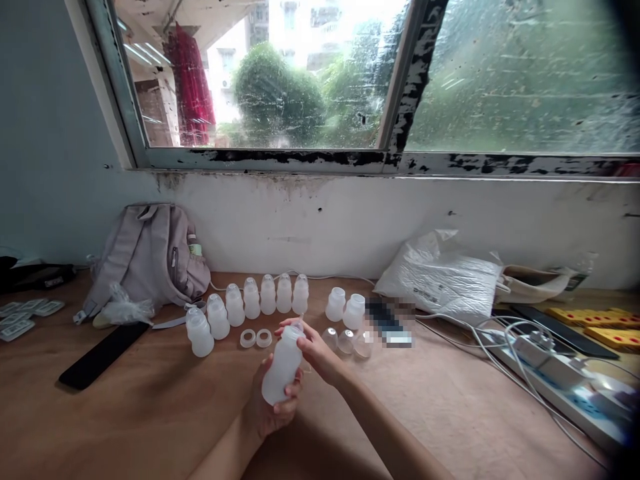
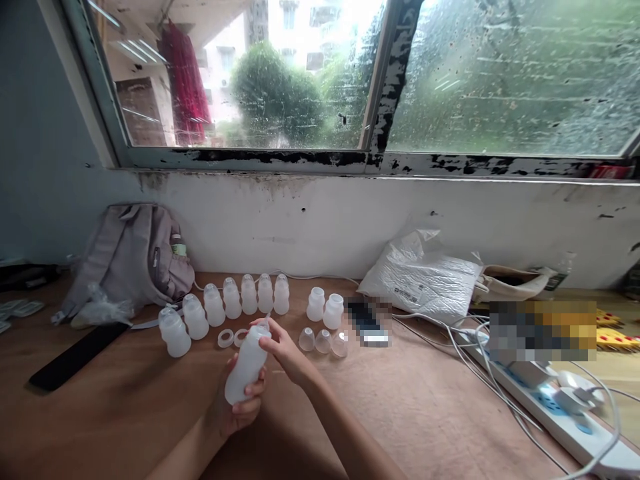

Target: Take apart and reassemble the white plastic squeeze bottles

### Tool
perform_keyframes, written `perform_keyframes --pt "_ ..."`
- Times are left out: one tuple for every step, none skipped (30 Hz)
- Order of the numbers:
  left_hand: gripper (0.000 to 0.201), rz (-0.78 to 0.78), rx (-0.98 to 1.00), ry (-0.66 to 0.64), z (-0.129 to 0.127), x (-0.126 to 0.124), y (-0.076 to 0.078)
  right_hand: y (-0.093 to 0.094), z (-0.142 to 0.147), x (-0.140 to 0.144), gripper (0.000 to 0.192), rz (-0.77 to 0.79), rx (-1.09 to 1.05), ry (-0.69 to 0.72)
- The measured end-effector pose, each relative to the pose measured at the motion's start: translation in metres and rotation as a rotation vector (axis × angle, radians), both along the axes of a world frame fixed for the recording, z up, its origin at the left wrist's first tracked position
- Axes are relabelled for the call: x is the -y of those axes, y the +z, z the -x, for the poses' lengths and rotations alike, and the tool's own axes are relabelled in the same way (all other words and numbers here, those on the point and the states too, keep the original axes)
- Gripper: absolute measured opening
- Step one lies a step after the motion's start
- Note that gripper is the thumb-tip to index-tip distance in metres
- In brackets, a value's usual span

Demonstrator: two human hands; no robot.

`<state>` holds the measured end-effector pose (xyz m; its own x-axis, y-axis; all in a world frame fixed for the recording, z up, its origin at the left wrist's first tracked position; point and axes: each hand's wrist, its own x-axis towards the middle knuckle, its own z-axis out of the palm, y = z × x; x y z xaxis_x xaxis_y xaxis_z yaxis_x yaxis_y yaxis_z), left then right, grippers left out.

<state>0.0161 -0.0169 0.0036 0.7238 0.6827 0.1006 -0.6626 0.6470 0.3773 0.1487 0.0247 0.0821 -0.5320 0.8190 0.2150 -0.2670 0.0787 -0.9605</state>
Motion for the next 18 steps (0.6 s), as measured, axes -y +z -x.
perform_keyframes --pt "0.052 -0.005 0.006 0.034 0.004 -0.002 0.001 -0.002 -0.002 -0.003 0.042 0.001 0.026 -0.007" --pt "0.052 -0.016 -0.004 0.067 0.008 -0.004 0.003 -0.004 -0.005 -0.006 0.04 0.002 0.058 -0.034" --pt "0.052 -0.031 -0.026 0.093 0.012 -0.006 0.005 -0.005 -0.007 -0.01 0.038 -0.002 0.091 -0.075" --pt "0.052 -0.045 -0.055 0.11 0.014 -0.007 0.006 -0.006 -0.01 -0.013 0.036 -0.01 0.115 -0.118" --pt "0.052 -0.055 -0.089 0.128 0.016 -0.009 0.007 -0.005 -0.012 -0.015 0.033 -0.021 0.13 -0.155" --pt "0.053 -0.06 -0.124 0.149 0.018 -0.011 0.007 -0.003 -0.015 -0.017 0.03 -0.034 0.129 -0.187" --pt "0.053 -0.061 -0.164 0.169 0.018 -0.012 0.007 -0.001 -0.016 -0.018 0.026 -0.048 0.119 -0.214" --pt "0.053 -0.058 -0.203 0.188 0.018 -0.013 0.006 0.002 -0.018 -0.019 0.025 -0.062 0.107 -0.233" --pt "0.053 -0.057 -0.24 0.202 0.017 -0.014 0.005 0.004 -0.019 -0.02 0.024 -0.073 0.099 -0.244" --pt "0.053 -0.059 -0.275 0.213 0.017 -0.014 0.004 0.007 -0.02 -0.02 0.024 -0.082 0.095 -0.252" --pt "0.053 -0.066 -0.308 0.216 0.016 -0.014 0.004 0.009 -0.021 -0.02 0.025 -0.09 0.098 -0.26" --pt "0.052 -0.074 -0.338 0.213 0.015 -0.014 0.003 0.01 -0.021 -0.019 0.025 -0.095 0.107 -0.265" --pt "0.052 -0.079 -0.364 0.213 0.015 -0.014 0.003 0.011 -0.022 -0.019 0.025 -0.097 0.119 -0.266" --pt "0.05 -0.081 -0.385 0.217 0.015 -0.013 0.004 0.012 -0.022 -0.018 0.025 -0.097 0.132 -0.265" --pt "0.049 -0.081 -0.402 0.217 0.015 -0.013 0.005 0.013 -0.023 -0.018 0.026 -0.097 0.146 -0.263" --pt "0.048 -0.081 -0.417 0.214 0.015 -0.012 0.006 0.015 -0.024 -0.017 0.026 -0.095 0.159 -0.259" --pt "0.047 -0.081 -0.428 0.212 0.015 -0.011 0.007 0.016 -0.025 -0.017 0.026 -0.092 0.167 -0.255" --pt "0.046 -0.081 -0.438 0.214 0.015 -0.011 0.008 0.018 -0.026 -0.016 0.026 -0.087 0.172 -0.249"
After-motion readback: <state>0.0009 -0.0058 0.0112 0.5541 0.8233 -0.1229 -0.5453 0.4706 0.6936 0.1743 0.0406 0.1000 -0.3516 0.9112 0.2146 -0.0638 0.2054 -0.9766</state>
